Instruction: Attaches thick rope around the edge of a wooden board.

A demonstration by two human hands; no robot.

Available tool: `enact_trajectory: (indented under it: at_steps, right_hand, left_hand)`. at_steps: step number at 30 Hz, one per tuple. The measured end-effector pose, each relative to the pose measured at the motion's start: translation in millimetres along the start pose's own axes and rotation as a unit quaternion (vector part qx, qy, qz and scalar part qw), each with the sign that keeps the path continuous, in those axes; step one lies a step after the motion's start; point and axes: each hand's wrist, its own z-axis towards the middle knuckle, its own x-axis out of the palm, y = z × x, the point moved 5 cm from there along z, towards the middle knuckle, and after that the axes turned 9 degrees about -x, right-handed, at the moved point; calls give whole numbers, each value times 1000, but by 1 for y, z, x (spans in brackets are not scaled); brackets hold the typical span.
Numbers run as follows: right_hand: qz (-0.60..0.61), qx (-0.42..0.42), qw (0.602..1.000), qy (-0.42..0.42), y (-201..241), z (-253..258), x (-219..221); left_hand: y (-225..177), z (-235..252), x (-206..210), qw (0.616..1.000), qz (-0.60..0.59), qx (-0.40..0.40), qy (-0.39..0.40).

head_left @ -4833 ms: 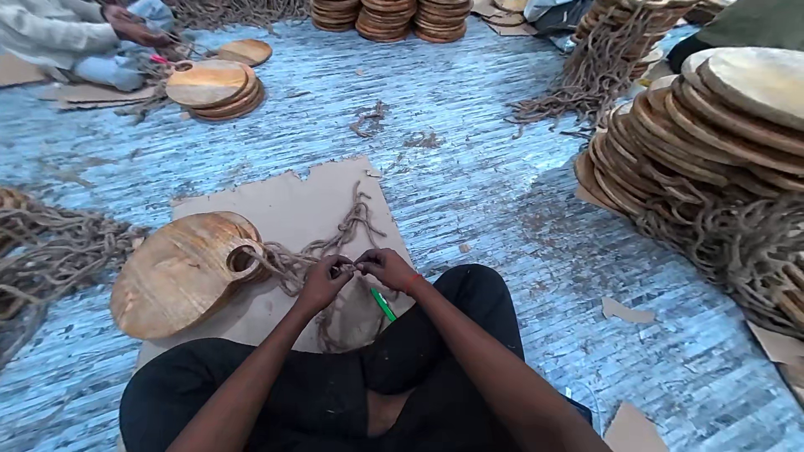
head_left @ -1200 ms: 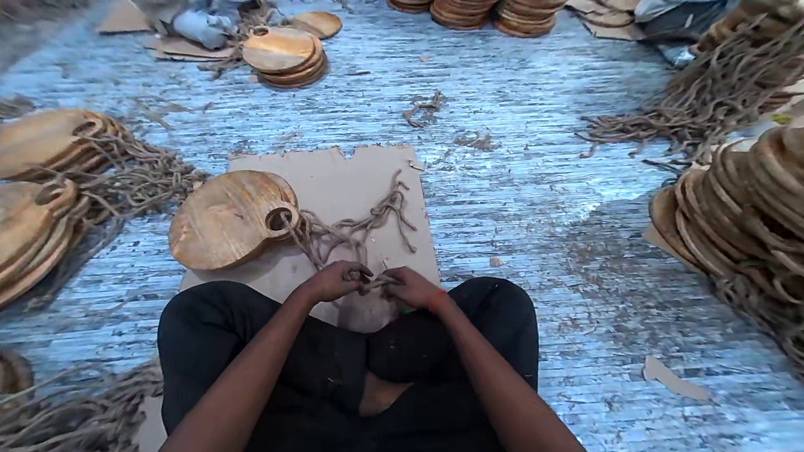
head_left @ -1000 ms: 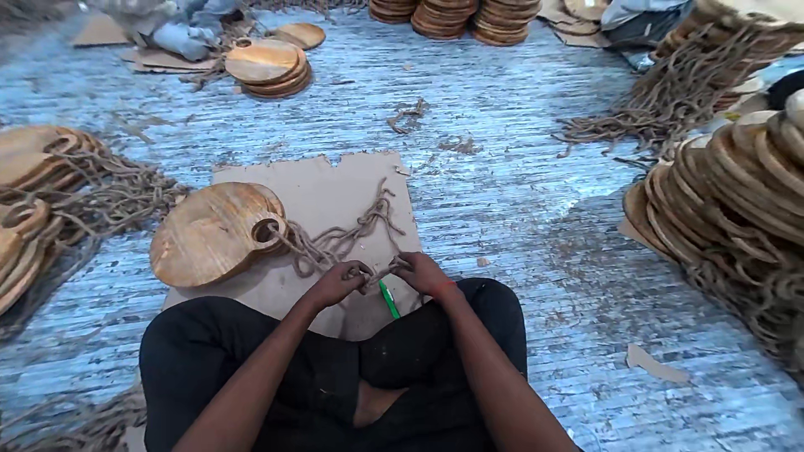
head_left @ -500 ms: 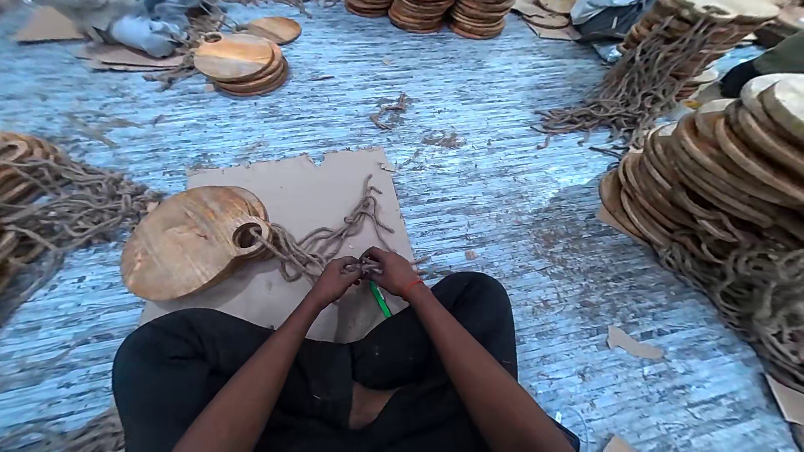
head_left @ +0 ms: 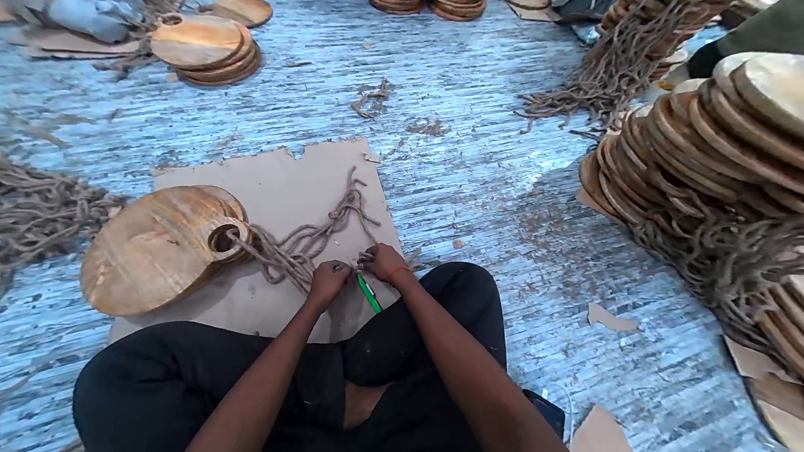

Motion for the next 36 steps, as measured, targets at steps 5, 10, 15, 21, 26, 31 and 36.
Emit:
enact_trajectory:
  at_steps: [5, 10, 15, 21, 26, 31, 36]
  right_hand:
    - [-2, -19, 1000, 6, 3, 4, 3]
    - [-17, -1, 999, 28, 5, 6, 7]
    - [-9, 19, 999, 34, 7, 6, 3]
    - [-2, 27, 999, 41, 7, 7, 3]
    - [-16, 40, 999, 33, 8, 7, 4]
    - [-16, 58, 997, 45, 4, 7, 6]
    - [-14, 74, 994, 83, 2, 4, 8]
  left_hand:
    - [5, 5, -1, 1000, -5, -2, -11]
    - [8, 6, -1, 1000, 4, -11, -12]
    - [5, 6, -1, 1000, 2, -12, -11]
    - [7, 9, 1, 1000, 5, -10, -10]
    - [4, 7, -1, 999, 40, -8, 5]
    - [9, 11, -2, 1000, 17, -11, -9]
    - [11, 9, 1, 996, 77, -40, 28]
